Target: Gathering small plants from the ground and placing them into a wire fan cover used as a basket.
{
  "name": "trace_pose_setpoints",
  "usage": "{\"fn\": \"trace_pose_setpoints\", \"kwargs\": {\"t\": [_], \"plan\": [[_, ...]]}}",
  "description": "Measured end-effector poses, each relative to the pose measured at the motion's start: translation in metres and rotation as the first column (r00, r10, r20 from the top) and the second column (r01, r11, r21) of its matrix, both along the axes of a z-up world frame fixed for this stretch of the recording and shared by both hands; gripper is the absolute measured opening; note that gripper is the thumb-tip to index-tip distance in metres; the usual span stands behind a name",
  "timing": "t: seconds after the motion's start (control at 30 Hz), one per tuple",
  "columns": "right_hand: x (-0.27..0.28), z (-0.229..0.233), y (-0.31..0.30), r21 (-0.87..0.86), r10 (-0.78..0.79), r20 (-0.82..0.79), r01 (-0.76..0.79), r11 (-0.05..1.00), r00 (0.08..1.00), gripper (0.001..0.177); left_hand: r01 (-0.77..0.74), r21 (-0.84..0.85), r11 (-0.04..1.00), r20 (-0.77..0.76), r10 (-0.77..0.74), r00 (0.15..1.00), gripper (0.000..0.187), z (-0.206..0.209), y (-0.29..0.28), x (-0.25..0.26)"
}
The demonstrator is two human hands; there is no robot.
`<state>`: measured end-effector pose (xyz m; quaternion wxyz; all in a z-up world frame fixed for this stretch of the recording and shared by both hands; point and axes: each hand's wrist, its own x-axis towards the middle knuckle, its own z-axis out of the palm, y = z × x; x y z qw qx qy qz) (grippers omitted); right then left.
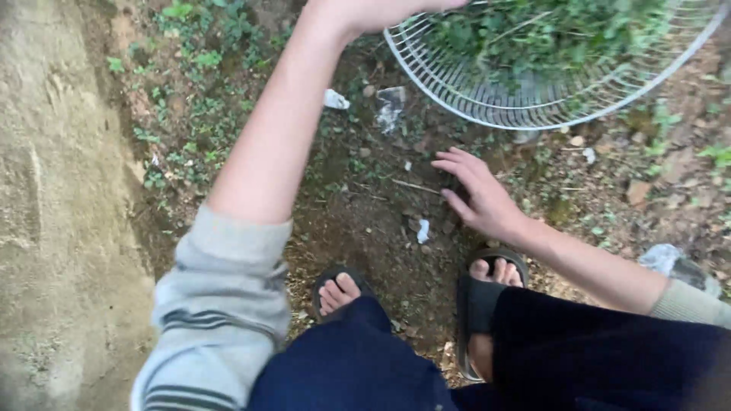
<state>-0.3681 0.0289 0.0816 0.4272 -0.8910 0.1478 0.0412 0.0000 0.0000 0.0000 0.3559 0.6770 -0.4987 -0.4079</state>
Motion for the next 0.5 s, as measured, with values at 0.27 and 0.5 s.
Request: {"fn": "trace_pose_setpoints", "kwargs": {"t": [0.27,0.5], "plan": [[-0.034,0.006,-0.011,-0.256,0.142,0.003,-0.137,0.957,0.99,0.056,-0.388,-0.111,0.915,0.401,0.398,0.825,0.071,0.03,0.199,-0.061],[-0.061,-0.016,-0.031,-0.316,0.282,0.036,-0.256,0.913,0.959,0.049,-0.509,-0.037,0.86,0.477,0.463,0.747,0.066,0.025,0.284,-0.159]]}}
